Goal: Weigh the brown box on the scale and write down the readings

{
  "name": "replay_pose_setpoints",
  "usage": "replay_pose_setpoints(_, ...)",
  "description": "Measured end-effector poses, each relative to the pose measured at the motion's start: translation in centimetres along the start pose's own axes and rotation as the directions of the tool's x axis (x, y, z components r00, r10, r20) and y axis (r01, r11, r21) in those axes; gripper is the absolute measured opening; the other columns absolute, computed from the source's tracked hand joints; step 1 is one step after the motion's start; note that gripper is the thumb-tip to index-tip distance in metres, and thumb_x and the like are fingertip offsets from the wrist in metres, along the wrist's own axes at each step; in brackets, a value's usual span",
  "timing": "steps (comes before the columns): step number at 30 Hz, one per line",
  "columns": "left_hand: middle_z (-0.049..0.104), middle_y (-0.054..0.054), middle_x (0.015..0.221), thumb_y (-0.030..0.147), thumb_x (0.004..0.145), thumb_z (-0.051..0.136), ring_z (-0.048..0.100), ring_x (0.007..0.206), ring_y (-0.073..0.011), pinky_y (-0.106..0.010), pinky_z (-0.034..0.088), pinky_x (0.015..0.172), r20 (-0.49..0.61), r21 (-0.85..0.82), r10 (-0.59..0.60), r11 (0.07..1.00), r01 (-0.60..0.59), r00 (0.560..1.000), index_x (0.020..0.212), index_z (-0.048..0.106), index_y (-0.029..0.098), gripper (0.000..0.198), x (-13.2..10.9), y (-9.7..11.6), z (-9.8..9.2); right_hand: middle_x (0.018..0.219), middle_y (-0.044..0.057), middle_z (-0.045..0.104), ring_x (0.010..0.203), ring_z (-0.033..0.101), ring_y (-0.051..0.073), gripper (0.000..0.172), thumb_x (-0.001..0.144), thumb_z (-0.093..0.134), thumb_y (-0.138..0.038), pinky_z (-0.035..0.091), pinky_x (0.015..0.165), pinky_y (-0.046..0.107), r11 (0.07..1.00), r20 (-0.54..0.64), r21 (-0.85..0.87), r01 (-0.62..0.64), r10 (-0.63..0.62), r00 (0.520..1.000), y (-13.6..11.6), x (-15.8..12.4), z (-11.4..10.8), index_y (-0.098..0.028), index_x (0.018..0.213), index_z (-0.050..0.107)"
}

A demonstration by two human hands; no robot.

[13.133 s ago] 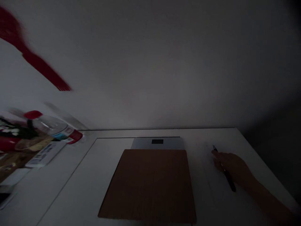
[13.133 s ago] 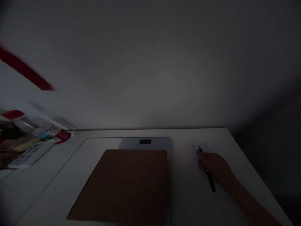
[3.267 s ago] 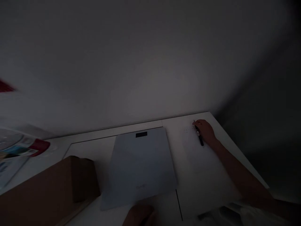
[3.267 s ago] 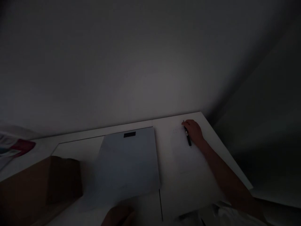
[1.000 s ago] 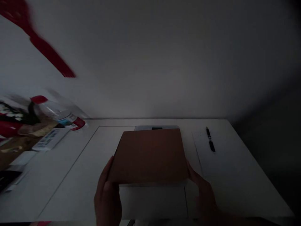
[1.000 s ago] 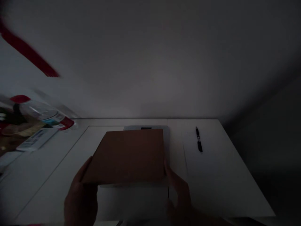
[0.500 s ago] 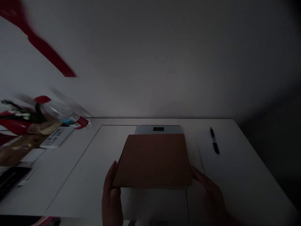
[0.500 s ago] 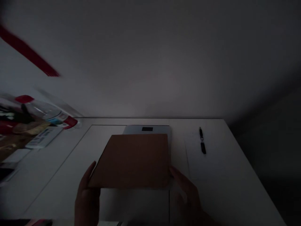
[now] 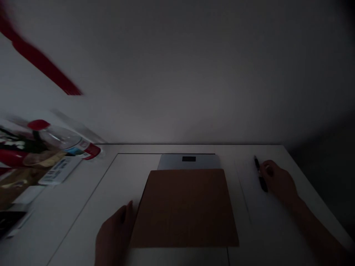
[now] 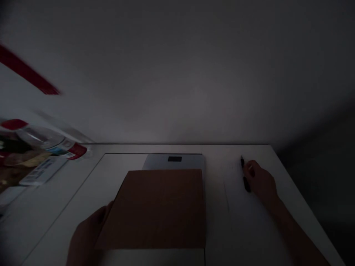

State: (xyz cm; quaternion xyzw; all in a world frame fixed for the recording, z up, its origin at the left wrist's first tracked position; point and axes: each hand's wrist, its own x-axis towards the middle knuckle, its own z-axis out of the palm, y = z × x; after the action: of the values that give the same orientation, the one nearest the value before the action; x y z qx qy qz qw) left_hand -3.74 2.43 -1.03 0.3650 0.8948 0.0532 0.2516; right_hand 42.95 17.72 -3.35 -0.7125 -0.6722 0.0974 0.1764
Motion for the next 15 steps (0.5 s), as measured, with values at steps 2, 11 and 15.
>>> replay_pose_setpoints(2,0.066,-0.013,0.094,0.045,0.088,0.026,0.058,0.097,-0.0322,-0.033,0.034,0.071,0.068,0.156,-0.026,0.988,0.015,0.997,0.084,0.055,0.022,0.038,0.3,1.2,-0.7,0.068,0.003,0.065,0.052,0.059,0.018,0.036,0.089,0.039,-0.055,0.035,0.047,0.025,0.998,0.007,-0.021,-0.052,0.052,0.999,0.7,1.0,1.1,-0.023,0.089,0.054)
replay_pose_setpoints(11,0.066,-0.002,0.078,0.044,0.091,0.030,0.062,0.087,-0.0263,-0.032,0.036,0.070,0.083,0.220,-0.141,0.968,0.120,0.987,0.084,0.057,0.028,0.033,2.0,0.5,0.5,0.067,0.005,0.065,0.049,0.056,0.020,0.056,0.081,0.032,-0.074,0.034,0.046,0.027,0.980,0.034,-0.057,-0.192,0.195,0.980,1.2,1.3,1.9,-0.024,0.089,0.057)
replay_pose_setpoints(15,0.065,-0.001,0.074,0.042,0.091,0.033,0.062,0.086,-0.0260,-0.032,0.036,0.070,0.069,0.240,-0.183,0.957,0.162,0.981,0.083,0.059,0.028,0.030,3.0,-0.2,1.0,0.070,0.005,0.066,0.053,0.058,0.021,0.047,0.080,0.038,-0.067,0.036,0.048,0.027,0.969,0.036,-0.075,-0.235,0.238,0.971,1.6,1.3,2.1,-0.025,0.092,0.056)
